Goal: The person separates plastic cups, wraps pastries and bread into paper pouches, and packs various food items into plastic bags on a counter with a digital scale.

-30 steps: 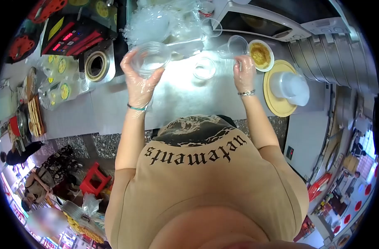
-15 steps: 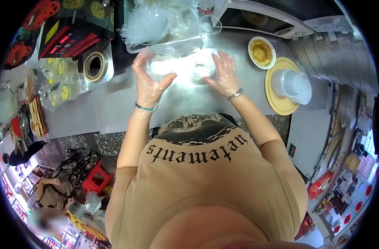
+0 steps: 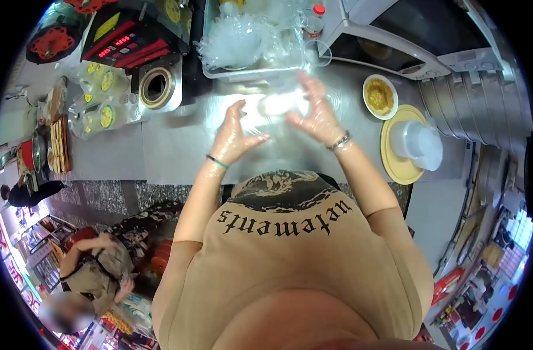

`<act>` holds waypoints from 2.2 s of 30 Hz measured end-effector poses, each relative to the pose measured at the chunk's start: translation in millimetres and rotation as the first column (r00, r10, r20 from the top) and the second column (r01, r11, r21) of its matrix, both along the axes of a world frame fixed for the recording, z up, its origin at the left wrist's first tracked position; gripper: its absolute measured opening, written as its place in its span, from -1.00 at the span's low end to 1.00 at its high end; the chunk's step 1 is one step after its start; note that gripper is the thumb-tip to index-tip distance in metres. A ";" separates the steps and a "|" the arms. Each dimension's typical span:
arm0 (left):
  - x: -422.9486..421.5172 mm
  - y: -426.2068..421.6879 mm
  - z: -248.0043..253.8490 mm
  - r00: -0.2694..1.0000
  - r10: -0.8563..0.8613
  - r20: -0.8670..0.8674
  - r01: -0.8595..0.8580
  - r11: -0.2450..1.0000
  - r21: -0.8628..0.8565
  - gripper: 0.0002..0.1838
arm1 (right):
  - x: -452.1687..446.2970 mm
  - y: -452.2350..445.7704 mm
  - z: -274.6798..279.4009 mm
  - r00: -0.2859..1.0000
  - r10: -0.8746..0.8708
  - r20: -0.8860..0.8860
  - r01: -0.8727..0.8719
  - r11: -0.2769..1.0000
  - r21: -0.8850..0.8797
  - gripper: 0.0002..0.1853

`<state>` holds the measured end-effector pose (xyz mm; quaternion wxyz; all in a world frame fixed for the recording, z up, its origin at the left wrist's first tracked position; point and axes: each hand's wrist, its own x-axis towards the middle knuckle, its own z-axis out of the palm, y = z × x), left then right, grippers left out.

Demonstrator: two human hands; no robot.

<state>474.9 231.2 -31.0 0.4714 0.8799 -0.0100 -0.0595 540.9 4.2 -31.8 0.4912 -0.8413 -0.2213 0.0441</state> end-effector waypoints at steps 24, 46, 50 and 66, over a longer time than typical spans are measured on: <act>43.8 21.7 14.9 0.906 0.420 0.057 -0.288 0.709 -0.643 -0.38 | 168.6 60.2 106.2 0.961 -0.192 0.197 0.126 0.944 0.305 0.05; 31.6 44.5 -25.7 0.962 0.248 -0.110 -0.268 0.807 -0.526 -0.29 | 292.2 190.5 141.9 0.724 0.124 0.678 0.240 0.877 -0.417 -0.17; 9.8 39.0 -15.8 0.964 0.266 -0.029 -0.239 0.809 -0.538 -0.33 | 139.1 130.5 111.6 0.851 0.268 0.453 -0.143 0.946 -0.292 -0.21; -195.6 -43.5 49.0 0.878 0.474 -0.068 -0.368 0.576 -0.730 -0.71 | -141.2 82.4 7.4 0.208 0.863 -0.461 -0.532 0.495 0.687 -0.85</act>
